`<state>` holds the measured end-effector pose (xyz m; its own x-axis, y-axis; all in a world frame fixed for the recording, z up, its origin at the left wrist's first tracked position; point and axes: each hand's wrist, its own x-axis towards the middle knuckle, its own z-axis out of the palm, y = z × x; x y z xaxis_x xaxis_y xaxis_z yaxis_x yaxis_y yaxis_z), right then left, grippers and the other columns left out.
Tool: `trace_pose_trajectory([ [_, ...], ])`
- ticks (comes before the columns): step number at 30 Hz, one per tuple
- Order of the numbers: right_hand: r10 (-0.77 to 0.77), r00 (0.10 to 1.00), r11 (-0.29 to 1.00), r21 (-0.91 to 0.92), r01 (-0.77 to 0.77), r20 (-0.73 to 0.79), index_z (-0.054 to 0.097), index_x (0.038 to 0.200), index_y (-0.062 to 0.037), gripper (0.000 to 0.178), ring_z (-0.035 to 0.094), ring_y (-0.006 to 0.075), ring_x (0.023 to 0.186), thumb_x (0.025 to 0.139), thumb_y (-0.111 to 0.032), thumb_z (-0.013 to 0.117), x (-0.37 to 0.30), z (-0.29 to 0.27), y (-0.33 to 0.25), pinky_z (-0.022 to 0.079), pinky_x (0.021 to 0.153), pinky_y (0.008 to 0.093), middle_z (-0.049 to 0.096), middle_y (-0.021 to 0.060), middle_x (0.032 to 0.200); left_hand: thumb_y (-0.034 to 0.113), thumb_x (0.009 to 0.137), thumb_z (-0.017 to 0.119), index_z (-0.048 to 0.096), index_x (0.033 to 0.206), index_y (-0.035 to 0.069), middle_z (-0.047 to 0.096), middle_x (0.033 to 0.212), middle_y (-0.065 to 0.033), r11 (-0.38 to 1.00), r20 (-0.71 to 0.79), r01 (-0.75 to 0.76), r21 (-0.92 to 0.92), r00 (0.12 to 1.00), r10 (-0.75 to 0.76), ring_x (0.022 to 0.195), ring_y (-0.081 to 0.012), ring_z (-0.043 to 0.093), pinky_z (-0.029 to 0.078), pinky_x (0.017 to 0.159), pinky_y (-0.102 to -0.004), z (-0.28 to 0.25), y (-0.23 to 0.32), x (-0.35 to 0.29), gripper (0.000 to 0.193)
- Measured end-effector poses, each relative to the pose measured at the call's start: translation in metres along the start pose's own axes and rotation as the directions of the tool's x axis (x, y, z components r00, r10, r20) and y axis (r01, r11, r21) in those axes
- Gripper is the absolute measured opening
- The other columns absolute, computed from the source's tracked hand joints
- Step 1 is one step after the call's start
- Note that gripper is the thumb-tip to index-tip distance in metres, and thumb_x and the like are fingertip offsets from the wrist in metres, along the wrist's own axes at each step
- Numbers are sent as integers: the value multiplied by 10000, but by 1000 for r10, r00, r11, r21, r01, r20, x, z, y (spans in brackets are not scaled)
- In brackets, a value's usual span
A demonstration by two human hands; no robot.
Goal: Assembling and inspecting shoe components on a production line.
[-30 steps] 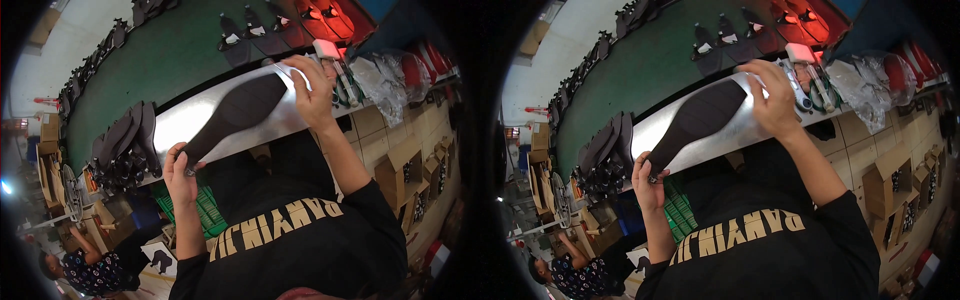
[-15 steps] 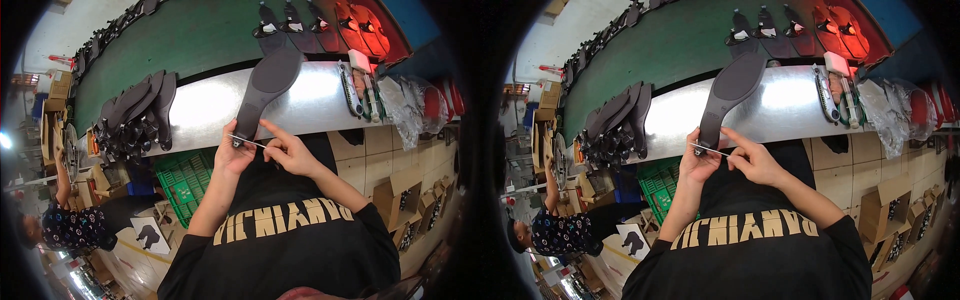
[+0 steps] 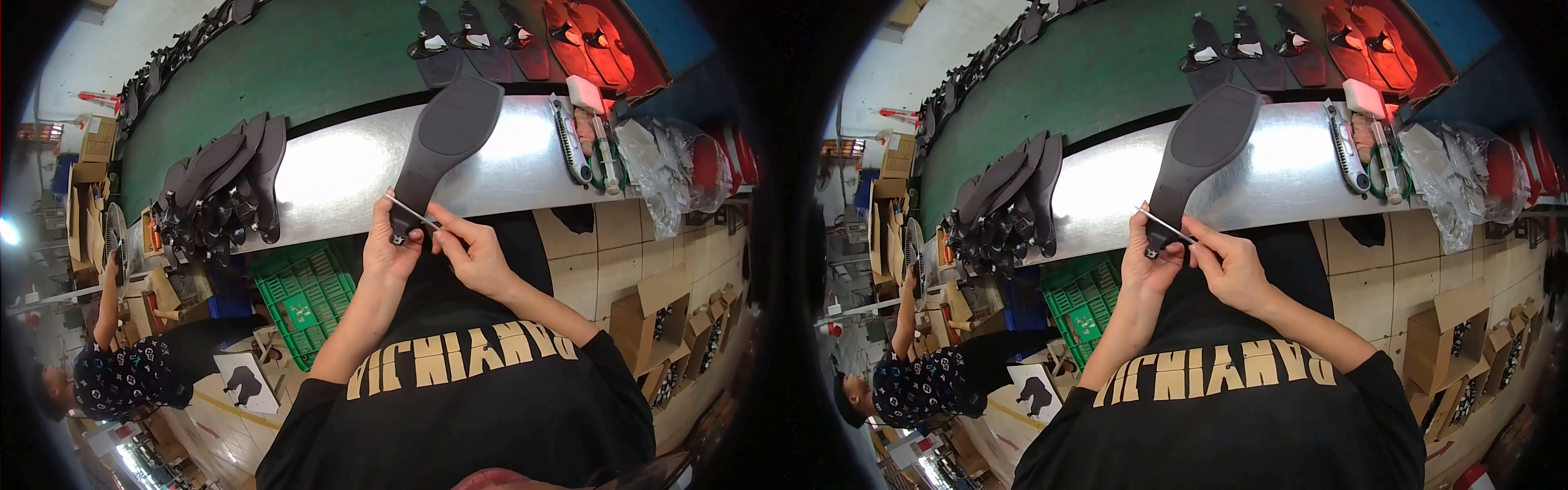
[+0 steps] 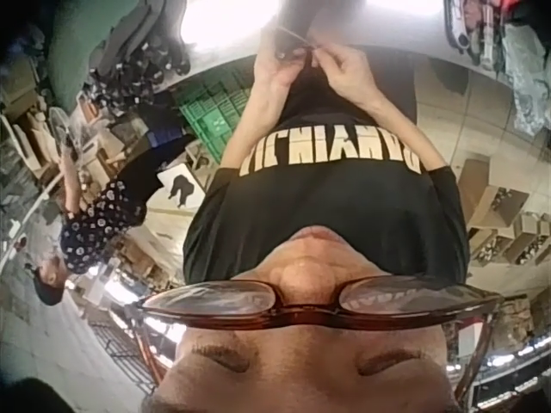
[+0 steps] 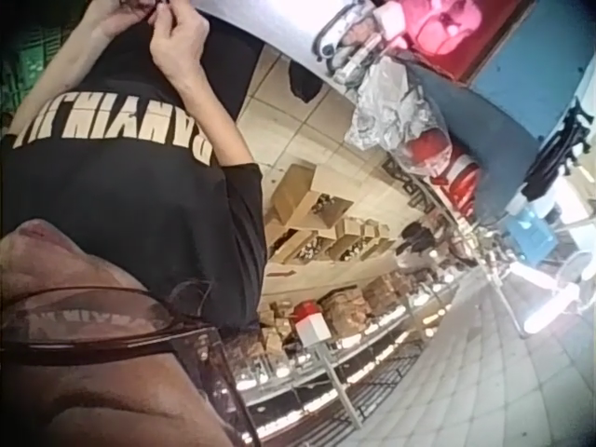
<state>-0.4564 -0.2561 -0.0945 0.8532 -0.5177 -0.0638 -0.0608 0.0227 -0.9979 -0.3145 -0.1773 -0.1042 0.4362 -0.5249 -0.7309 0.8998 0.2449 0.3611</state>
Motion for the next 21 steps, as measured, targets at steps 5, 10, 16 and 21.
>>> trace_pose_trajectory([
  [5,-117,991,991,-71,113,-60,478,1380,-21,454,547,74,636,929,-16,525,5,-5,10,449,616,217,600,23,722,356,851,706,620,1000,120,666,876,-24,993,42,104,-48,994,-102,745,-158,630,390,445,-210,-9,-4,2,293],
  [10,175,965,938,263,-224,197,333,1474,-61,568,498,46,622,933,-22,501,4,-12,-10,407,589,211,582,2,712,374,895,643,637,1044,117,660,910,-32,977,101,178,-115,981,-167,699,-133,598,393,471,-200,0,1,-2,297],
  [16,55,997,994,91,-59,55,422,1419,-34,486,509,61,660,939,-22,494,2,-2,6,428,618,223,589,10,721,362,894,658,626,964,132,635,836,8,958,224,267,-102,945,-240,638,-94,537,351,455,-206,-10,-1,1,243],
  [21,3,997,997,80,3,-79,541,1322,-8,377,516,76,678,948,-33,504,7,-2,11,450,655,232,609,39,763,400,814,757,606,920,169,626,802,46,973,43,221,-73,975,-218,627,-77,530,356,427,-216,0,-3,-6,295],
])
